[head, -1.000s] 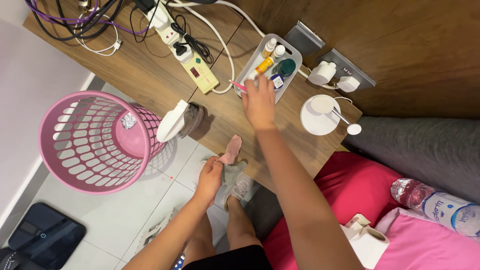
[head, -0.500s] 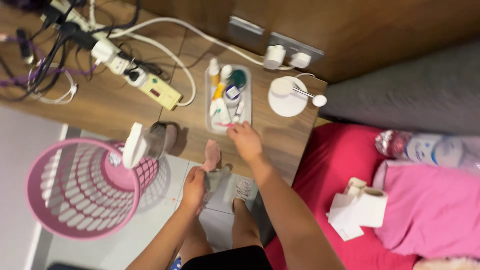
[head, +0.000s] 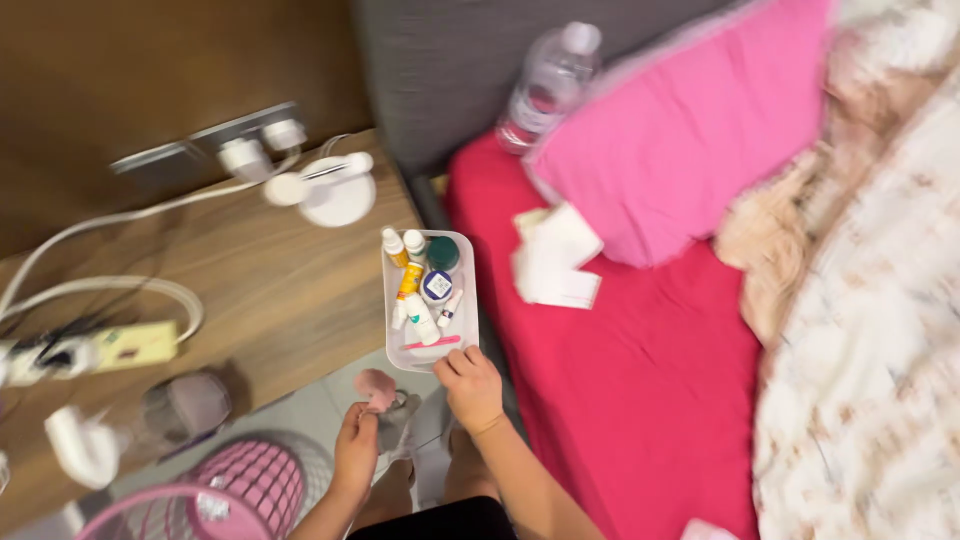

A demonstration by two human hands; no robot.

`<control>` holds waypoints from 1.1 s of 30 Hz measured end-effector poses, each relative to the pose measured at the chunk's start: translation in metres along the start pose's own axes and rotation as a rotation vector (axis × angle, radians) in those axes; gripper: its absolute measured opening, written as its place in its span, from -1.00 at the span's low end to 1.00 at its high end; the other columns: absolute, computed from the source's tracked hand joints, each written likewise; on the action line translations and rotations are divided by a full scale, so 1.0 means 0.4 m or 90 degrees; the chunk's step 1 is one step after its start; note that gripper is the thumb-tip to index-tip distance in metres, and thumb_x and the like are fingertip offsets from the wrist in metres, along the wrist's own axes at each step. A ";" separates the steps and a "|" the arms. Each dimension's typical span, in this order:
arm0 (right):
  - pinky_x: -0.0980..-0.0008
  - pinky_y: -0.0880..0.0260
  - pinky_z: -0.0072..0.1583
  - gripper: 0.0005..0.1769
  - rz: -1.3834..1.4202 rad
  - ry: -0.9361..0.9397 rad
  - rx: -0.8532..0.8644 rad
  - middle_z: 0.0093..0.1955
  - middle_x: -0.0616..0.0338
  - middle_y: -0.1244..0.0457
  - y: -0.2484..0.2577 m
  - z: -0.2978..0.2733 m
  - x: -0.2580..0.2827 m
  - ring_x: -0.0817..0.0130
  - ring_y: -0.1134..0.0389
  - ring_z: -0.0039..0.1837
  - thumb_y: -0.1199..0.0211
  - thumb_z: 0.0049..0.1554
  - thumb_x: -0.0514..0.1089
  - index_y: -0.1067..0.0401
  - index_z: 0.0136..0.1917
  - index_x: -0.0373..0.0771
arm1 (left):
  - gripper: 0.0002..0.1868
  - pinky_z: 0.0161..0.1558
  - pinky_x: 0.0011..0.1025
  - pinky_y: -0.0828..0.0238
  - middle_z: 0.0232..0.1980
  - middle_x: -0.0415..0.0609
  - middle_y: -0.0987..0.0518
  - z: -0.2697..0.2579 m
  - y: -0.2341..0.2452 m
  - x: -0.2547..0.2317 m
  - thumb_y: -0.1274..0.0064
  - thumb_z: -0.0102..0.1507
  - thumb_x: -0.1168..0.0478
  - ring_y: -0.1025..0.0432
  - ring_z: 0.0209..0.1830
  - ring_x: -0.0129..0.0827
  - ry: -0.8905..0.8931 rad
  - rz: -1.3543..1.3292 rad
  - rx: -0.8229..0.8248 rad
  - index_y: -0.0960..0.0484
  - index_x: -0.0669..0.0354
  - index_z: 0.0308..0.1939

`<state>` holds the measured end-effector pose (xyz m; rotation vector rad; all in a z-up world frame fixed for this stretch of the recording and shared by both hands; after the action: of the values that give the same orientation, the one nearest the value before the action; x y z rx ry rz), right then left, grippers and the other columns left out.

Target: Cleaning a nightstand with spray and a cloth, then organizing miscellaneous items like medications, cables, and tools.

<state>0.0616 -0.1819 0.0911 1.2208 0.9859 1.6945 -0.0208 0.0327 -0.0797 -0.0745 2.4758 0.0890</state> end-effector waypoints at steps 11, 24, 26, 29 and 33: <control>0.12 -0.34 -0.06 -0.81 -0.134 -0.449 -0.162 -0.19 0.14 -0.20 0.184 -0.446 -0.446 0.07 -0.26 -0.05 -0.20 -0.11 -0.29 -0.45 -0.16 -0.14 | -0.80 -0.49 -0.48 -0.02 -0.49 -0.25 -0.27 -0.105 -0.642 -0.034 0.16 0.39 0.15 -0.10 -0.52 -0.58 -0.111 0.235 0.293 -0.54 0.13 -0.18; -0.01 -0.28 0.01 -0.63 -0.152 -0.587 -0.050 -0.05 0.06 -0.33 0.245 -0.472 -0.503 0.00 -0.29 0.07 -0.35 -0.09 -0.05 -0.56 0.00 -0.19 | -0.81 -0.50 -0.46 -0.09 -0.46 -0.23 -0.37 -0.114 -0.659 -0.018 0.18 0.37 0.14 -0.14 -0.54 -0.55 -0.057 0.226 0.276 -0.53 0.09 -0.15; 0.02 -0.31 0.04 -0.69 -0.052 -0.507 -0.040 -0.05 0.04 -0.32 0.240 -0.411 -0.443 -0.02 -0.31 0.06 -0.32 0.01 -0.08 -0.54 0.03 -0.20 | -0.81 -0.47 -0.49 -0.12 -0.42 -0.25 -0.40 -0.116 -0.583 -0.027 0.18 0.37 0.15 -0.19 -0.50 -0.58 -0.077 0.156 0.253 -0.54 0.10 -0.14; 0.04 -0.36 0.07 -0.76 0.113 -0.342 -0.012 -0.05 0.00 -0.31 0.224 -0.264 -0.295 -0.05 -0.33 0.04 -0.27 0.11 -0.16 -0.53 0.06 -0.23 | -0.80 -0.41 -0.54 -0.16 -0.35 -0.28 -0.44 -0.132 -0.442 -0.105 0.16 0.38 0.15 -0.23 -0.41 -0.62 -0.137 0.049 0.202 -0.57 0.09 -0.12; 0.07 -0.40 0.08 -0.77 0.297 -0.081 0.127 -0.06 -0.02 -0.30 0.233 -0.084 -0.001 -0.05 -0.35 0.04 -0.23 0.12 -0.25 -0.53 0.07 -0.25 | -0.79 -0.46 -0.40 0.02 -0.43 -0.15 -0.29 -0.225 -0.161 -0.168 0.16 0.38 0.15 -0.08 -0.48 -0.42 -0.014 0.025 0.042 -0.59 0.03 -0.06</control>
<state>0.0140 -0.2209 0.1687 1.7755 0.8513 1.8673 -0.0184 -0.0367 0.0294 0.0028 2.4569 0.0242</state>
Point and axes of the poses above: each hand's wrist, its own z-axis towards the middle knuckle, its own y-axis out of the back of the hand, x = y × z, the point moved 9 cm from there along z, towards the middle knuckle
